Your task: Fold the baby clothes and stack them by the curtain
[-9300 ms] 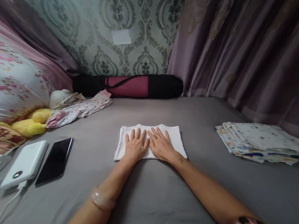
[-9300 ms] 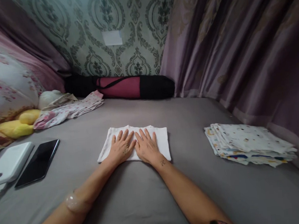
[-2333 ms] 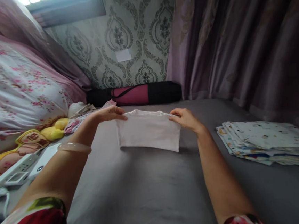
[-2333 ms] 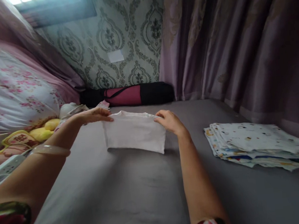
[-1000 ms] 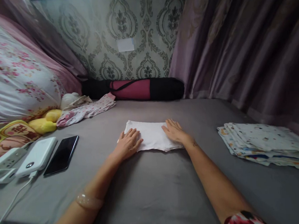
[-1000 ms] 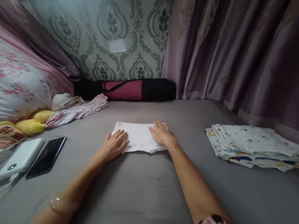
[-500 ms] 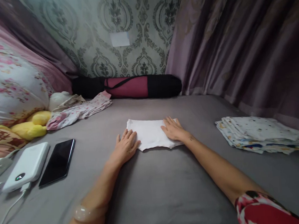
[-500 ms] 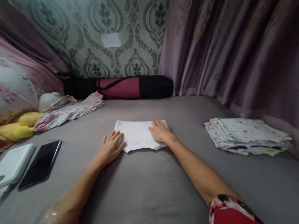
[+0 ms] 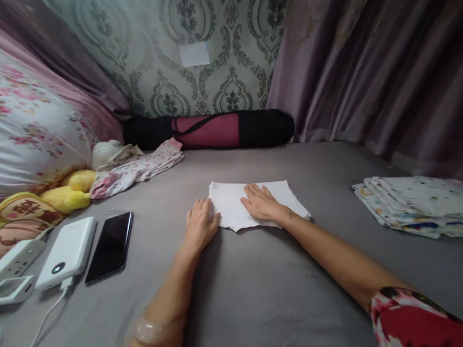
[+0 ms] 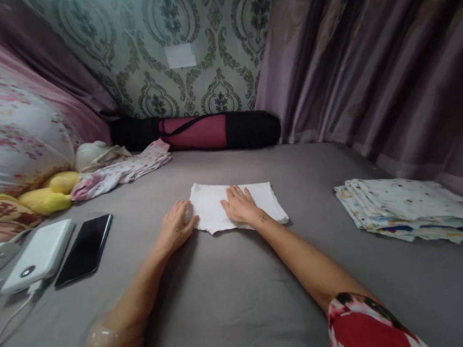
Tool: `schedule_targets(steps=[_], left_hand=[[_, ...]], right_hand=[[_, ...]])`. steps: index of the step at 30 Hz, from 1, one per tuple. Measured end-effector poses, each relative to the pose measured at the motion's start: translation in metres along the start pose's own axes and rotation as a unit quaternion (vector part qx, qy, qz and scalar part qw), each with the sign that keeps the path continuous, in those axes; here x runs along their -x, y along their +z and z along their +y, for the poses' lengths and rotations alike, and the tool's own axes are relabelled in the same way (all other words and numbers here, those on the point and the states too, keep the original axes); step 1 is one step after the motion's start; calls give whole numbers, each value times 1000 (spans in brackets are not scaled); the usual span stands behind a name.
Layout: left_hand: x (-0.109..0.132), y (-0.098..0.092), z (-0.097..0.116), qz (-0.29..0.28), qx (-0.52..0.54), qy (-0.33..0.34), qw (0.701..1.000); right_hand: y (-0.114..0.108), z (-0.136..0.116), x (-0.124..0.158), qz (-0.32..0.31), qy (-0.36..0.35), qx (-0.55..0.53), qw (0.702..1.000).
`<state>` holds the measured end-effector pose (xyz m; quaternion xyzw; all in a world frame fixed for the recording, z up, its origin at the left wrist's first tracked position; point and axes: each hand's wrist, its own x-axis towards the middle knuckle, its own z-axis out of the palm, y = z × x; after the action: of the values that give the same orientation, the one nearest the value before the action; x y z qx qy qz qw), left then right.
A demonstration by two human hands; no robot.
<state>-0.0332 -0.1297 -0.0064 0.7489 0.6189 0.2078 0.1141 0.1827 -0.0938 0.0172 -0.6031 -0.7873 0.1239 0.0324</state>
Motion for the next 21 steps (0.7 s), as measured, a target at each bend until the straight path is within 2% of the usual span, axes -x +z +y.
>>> schedule_targets(steps=[5, 11, 17, 21], left_hand=[[-3, 1, -11, 44, 14, -39, 998], [-4, -1, -13, 58, 21, -52, 997], [-5, 1, -15, 69, 35, -69, 995], [-6, 1, -18, 89, 49, -84, 991]], right_hand=[[10, -22, -10, 39, -18, -15, 999], [13, -30, -17, 19, -6, -19, 1000], [17, -53, -26, 53, -31, -18, 998], [22, -59, -31, 40, -25, -15, 999]])
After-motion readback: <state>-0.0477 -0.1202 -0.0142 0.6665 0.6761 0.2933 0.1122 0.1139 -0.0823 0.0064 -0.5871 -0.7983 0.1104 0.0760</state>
